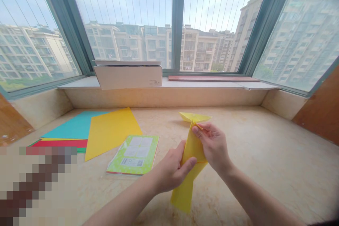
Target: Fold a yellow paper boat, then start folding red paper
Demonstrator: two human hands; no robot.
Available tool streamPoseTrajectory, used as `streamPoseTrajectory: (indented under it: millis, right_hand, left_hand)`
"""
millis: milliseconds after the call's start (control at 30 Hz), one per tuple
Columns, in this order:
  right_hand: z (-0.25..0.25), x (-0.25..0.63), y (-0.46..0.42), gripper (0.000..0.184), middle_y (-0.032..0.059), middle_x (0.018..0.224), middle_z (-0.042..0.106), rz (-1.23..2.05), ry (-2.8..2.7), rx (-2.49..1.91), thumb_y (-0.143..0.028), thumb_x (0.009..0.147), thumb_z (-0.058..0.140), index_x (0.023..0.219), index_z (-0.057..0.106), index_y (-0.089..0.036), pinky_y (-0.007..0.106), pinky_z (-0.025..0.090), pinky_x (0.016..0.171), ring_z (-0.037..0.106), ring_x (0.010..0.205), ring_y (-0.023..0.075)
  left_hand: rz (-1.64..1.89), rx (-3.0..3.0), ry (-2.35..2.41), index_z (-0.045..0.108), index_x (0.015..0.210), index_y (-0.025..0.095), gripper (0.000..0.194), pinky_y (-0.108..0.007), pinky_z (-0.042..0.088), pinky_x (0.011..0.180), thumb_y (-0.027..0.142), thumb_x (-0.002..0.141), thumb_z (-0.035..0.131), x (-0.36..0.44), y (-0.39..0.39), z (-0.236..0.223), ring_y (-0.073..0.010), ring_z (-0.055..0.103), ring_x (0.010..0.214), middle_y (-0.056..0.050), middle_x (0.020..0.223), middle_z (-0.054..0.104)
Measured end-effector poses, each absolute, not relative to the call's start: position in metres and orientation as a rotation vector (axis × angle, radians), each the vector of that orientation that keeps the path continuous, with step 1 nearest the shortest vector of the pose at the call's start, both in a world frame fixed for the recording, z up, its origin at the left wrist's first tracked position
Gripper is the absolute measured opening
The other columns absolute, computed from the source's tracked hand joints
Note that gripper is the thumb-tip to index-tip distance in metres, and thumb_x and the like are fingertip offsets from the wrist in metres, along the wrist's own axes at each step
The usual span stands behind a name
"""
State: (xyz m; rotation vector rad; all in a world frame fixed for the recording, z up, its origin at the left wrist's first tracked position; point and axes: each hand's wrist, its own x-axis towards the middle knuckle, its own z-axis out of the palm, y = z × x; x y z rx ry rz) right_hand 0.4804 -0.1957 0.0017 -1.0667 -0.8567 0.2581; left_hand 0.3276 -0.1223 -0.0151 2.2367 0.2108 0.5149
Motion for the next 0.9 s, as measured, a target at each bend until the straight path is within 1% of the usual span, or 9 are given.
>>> streamPoseTrajectory:
  millis: [133, 267, 367, 433, 567, 633, 700, 767, 900]
  right_hand:
    - [-0.002, 0.480, -0.199, 0.026, 0.0053, 0.098, 0.080, 0.311, -0.920, -1.133, -0.046, 0.087, 0.075, 0.100, 0.080, -0.024, 0.039, 0.057, 0.085, 0.072, 0.092, 0.0239]
    - [0.005, 0.493, -0.200, 0.031, 0.0033, 0.084, 0.079, 0.512, -1.007, -1.148, -0.052, 0.086, 0.074, 0.093, 0.082, -0.023, 0.035, 0.057, 0.075, 0.072, 0.081, 0.0221]
    - [0.010, 0.503, -0.199, 0.034, 0.0028, 0.083, 0.079, 0.605, -0.994, -1.143, -0.048, 0.078, 0.083, 0.101, 0.080, -0.023, 0.031, 0.056, 0.068, 0.071, 0.073, 0.0187]
    - [0.010, 0.505, -0.198, 0.037, 0.0034, 0.083, 0.078, 0.709, -1.006, -1.152, -0.049, 0.077, 0.083, 0.101, 0.079, -0.021, 0.029, 0.055, 0.066, 0.069, 0.071, 0.0171]
    - [0.006, 0.505, -0.197, 0.033, 0.0033, 0.076, 0.075, 0.784, -0.953, -1.163, -0.049, 0.078, 0.082, 0.081, 0.080, -0.016, 0.027, 0.050, 0.062, 0.064, 0.065, 0.0143]
    - [0.004, 0.512, -0.195, 0.033, 0.0026, 0.075, 0.075, 0.716, -0.858, -1.148, -0.049, 0.076, 0.083, 0.080, 0.078, -0.016, 0.026, 0.048, 0.059, 0.062, 0.062, 0.0138]
    - [0.003, 0.526, -0.193, 0.034, 0.0021, 0.075, 0.074, 0.636, -0.745, -1.125, -0.050, 0.075, 0.084, 0.081, 0.076, -0.018, 0.026, 0.048, 0.059, 0.063, 0.063, 0.0141]
    - [0.004, 0.544, -0.191, 0.034, 0.0021, 0.075, 0.074, 0.563, -0.635, -1.097, -0.050, 0.074, 0.083, 0.083, 0.075, -0.019, 0.027, 0.050, 0.060, 0.064, 0.065, 0.0152]
    - [0.005, 0.565, -0.189, 0.031, 0.0038, 0.069, 0.072, 0.528, -0.502, -1.067, -0.047, 0.074, 0.082, 0.078, 0.068, -0.020, 0.031, 0.055, 0.059, 0.068, 0.065, 0.0205]
  left_hand:
    - [0.575, 2.023, 0.295, 0.055, 0.118, 0.017, 0.029, -0.033, 0.051, 0.073, 0.041, 0.104, 0.045, 0.335, -0.118, -0.018, -0.0212, 0.064, 0.086, -0.008, 0.102, 0.069]
    - [0.529, 1.897, 0.244, 0.054, 0.125, 0.017, 0.032, -0.034, 0.054, 0.076, 0.039, 0.102, 0.050, 0.336, -0.110, -0.019, -0.0230, 0.065, 0.093, -0.011, 0.110, 0.069]
    - [0.449, 1.925, 0.196, 0.057, 0.122, 0.017, 0.029, -0.032, 0.055, 0.075, 0.036, 0.101, 0.052, 0.333, -0.108, -0.016, -0.0231, 0.066, 0.094, -0.011, 0.109, 0.070]
    - [0.425, 1.966, 0.168, 0.059, 0.121, 0.017, 0.028, -0.032, 0.056, 0.075, 0.035, 0.100, 0.053, 0.331, -0.109, -0.013, -0.0231, 0.066, 0.093, -0.010, 0.108, 0.070]
    - [0.402, 1.976, 0.172, 0.061, 0.121, 0.017, 0.031, -0.032, 0.056, 0.074, 0.038, 0.099, 0.057, 0.331, -0.112, -0.008, -0.0230, 0.068, 0.091, -0.010, 0.105, 0.071]
    - [0.361, 1.837, 0.177, 0.052, 0.135, 0.018, 0.045, -0.032, 0.057, 0.069, 0.043, 0.099, 0.057, 0.331, -0.114, -0.006, -0.0225, 0.071, 0.084, -0.010, 0.101, 0.071]
    - [0.350, 1.644, 0.177, 0.032, 0.151, 0.021, 0.062, -0.033, 0.059, 0.067, 0.047, 0.100, 0.056, 0.331, -0.113, -0.004, -0.0226, 0.074, 0.078, -0.011, 0.101, 0.073]
    - [0.411, 1.507, 0.161, 0.021, 0.155, 0.025, 0.073, -0.037, 0.062, 0.075, 0.048, 0.098, 0.060, 0.330, -0.109, -0.002, -0.0251, 0.076, 0.087, -0.014, 0.110, 0.073]
    - [0.596, 1.418, 0.110, 0.032, 0.150, 0.026, 0.070, -0.043, 0.057, 0.099, 0.043, 0.094, 0.070, 0.329, -0.100, 0.001, -0.0275, 0.071, 0.114, -0.014, 0.127, 0.069]
